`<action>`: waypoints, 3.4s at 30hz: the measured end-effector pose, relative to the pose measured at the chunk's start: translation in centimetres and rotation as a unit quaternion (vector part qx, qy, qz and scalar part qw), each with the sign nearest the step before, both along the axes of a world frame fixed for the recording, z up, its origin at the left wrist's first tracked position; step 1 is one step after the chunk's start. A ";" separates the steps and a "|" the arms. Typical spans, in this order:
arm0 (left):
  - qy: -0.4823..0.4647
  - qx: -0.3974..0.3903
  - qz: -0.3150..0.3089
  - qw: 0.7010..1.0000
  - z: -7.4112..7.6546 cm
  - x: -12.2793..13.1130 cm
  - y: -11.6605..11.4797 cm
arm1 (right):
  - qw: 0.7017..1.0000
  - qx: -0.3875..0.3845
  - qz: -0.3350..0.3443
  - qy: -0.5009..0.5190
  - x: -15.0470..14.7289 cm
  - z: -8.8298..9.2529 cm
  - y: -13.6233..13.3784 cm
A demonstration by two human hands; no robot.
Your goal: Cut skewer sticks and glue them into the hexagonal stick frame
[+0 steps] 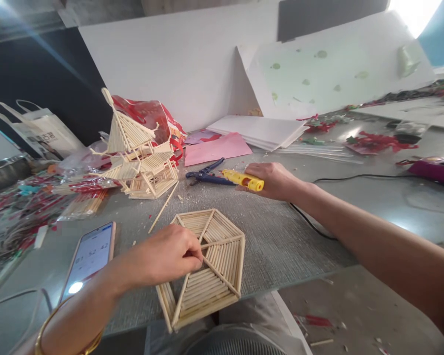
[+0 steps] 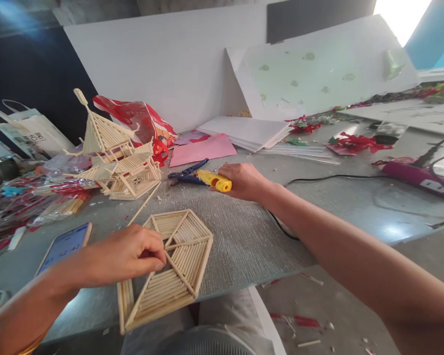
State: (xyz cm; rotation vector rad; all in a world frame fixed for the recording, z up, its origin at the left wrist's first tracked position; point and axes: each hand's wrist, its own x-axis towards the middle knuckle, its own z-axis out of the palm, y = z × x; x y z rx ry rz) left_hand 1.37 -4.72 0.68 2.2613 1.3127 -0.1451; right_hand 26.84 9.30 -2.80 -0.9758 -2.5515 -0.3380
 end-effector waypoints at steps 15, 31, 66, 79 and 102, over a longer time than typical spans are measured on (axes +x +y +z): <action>-0.090 0.030 0.092 0.991 -0.7 -1.7 -0.8 | 0.955 -0.090 -0.280 -0.038 2.2 -0.1 2.6; -0.053 -0.002 0.015 0.998 -2.3 -1.1 -0.7 | 0.966 -0.100 -0.227 -0.069 2.2 -0.6 2.4; -0.150 0.115 0.135 0.973 -0.2 -1.9 0.1 | 0.951 -0.125 -0.273 -0.078 1.9 -0.5 2.7; 0.079 0.247 0.316 0.912 -1.9 -6.1 7.8 | 0.956 -0.116 -0.258 -0.075 1.8 -0.6 2.6; 0.004 0.230 0.307 0.924 -2.3 -5.4 6.1 | 0.973 -0.140 -0.115 -0.144 2.0 -0.7 2.8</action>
